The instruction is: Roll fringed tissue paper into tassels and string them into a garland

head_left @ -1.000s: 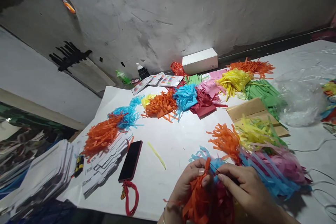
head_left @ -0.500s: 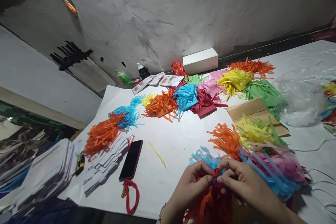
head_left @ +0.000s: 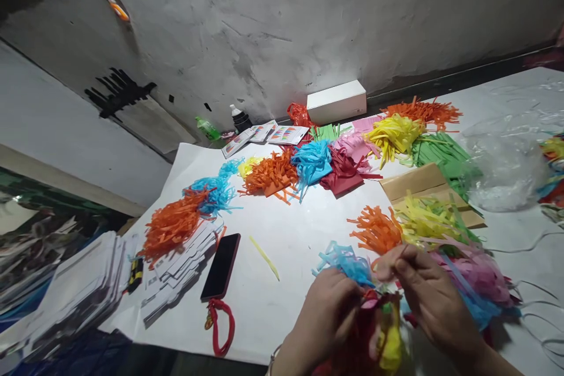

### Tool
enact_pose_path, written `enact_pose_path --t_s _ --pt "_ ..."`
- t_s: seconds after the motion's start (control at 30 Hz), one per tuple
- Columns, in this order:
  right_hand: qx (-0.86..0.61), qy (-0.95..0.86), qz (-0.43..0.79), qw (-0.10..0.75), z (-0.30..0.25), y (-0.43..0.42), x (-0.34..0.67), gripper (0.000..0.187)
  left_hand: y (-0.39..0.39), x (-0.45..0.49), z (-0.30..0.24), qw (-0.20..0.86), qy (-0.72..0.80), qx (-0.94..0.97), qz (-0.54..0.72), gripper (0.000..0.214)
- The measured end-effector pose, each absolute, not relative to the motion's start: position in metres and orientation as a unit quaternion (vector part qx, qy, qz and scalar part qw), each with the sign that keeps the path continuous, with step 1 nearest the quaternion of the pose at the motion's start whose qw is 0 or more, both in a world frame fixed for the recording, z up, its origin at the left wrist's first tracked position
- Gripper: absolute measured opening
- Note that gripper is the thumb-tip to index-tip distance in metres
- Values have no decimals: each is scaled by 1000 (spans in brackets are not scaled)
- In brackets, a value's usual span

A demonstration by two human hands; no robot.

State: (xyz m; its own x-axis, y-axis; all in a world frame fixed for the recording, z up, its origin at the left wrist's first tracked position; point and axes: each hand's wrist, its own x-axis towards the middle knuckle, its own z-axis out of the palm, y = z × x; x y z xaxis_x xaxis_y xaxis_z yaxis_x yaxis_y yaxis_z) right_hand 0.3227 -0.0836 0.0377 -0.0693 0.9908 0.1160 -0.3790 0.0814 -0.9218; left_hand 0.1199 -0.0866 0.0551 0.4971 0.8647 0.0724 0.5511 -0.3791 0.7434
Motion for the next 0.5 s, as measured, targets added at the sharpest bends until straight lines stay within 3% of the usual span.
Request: enact_pose_path --t_s 0.1,0.23,0.37,0.5 --pt "-306 -361 642 604 40 -84 324 25 -88 123 63 295 422 828 221 19" --pt "-286 -359 685 565 48 -87 315 26 -95 143 53 272 395 853 205 46" --pt "-278 -352 694 563 63 -91 325 28 -90 165 22 211 407 861 218 16" --pt "-314 -334 646 611 63 -111 388 38 -57 161 11 150 439 853 238 10"
